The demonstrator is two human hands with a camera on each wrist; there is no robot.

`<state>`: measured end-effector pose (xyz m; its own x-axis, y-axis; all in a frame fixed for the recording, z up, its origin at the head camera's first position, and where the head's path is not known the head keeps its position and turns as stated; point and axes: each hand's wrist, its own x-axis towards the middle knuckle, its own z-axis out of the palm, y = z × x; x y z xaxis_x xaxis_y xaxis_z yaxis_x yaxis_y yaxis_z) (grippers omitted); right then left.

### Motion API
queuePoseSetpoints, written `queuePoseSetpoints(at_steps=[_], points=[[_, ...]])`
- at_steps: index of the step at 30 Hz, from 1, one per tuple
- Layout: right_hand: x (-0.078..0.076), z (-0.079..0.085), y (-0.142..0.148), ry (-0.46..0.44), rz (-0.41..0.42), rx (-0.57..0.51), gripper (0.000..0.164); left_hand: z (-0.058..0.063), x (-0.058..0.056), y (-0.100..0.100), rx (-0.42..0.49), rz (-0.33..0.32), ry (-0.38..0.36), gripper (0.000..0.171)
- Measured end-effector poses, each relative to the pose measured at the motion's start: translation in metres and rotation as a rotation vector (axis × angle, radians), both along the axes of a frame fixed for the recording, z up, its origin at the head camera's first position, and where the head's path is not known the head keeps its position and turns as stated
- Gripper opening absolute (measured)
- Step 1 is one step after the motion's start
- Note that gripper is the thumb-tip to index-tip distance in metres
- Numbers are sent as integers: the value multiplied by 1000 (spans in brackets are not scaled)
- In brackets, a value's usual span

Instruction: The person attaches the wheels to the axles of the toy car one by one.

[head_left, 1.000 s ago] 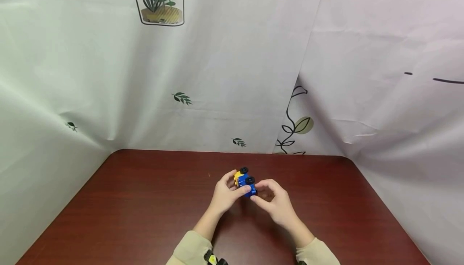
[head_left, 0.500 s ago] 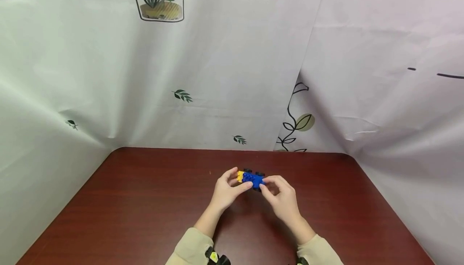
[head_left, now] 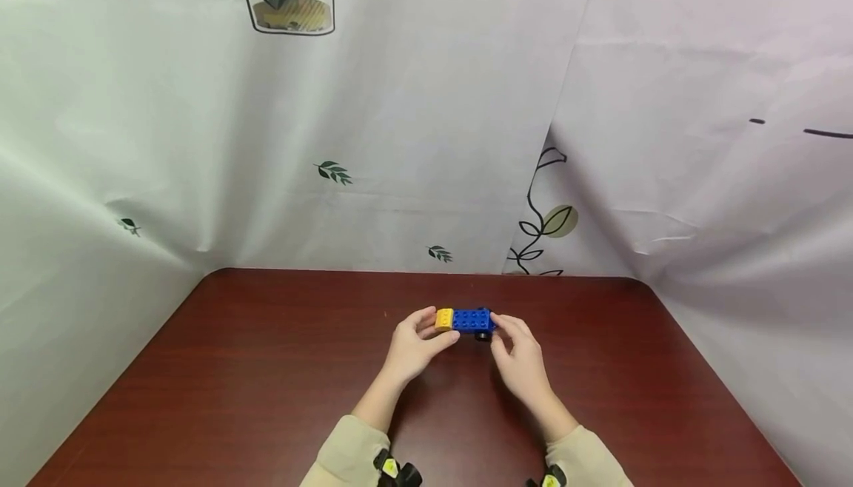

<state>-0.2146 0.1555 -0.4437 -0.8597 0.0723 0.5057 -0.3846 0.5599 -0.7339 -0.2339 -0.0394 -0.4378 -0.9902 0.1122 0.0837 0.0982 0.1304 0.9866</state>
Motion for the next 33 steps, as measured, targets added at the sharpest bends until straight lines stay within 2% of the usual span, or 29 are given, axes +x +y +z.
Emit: queuePoseSetpoints(at_steps=[4,8,13,19,27,33], points=[[-1,-2,3,-165,39,44,44,1,0,-3,-93,-13,18,71],[-1,-5,6,-254,77,101,51,2,0,-3,-207,-30,46,62],[-2,-9,9,-303,108,152,56,1,1,-2,-265,-41,55,59],[0,-10,10,-363,114,187,56,1,2,-1,-301,-14,85,58],[-1,-15,10,-393,123,203,55,-1,3,-4,-329,2,54,59],[-3,-20,7,-413,137,207,54,-6,0,-9,-341,19,32,59]])
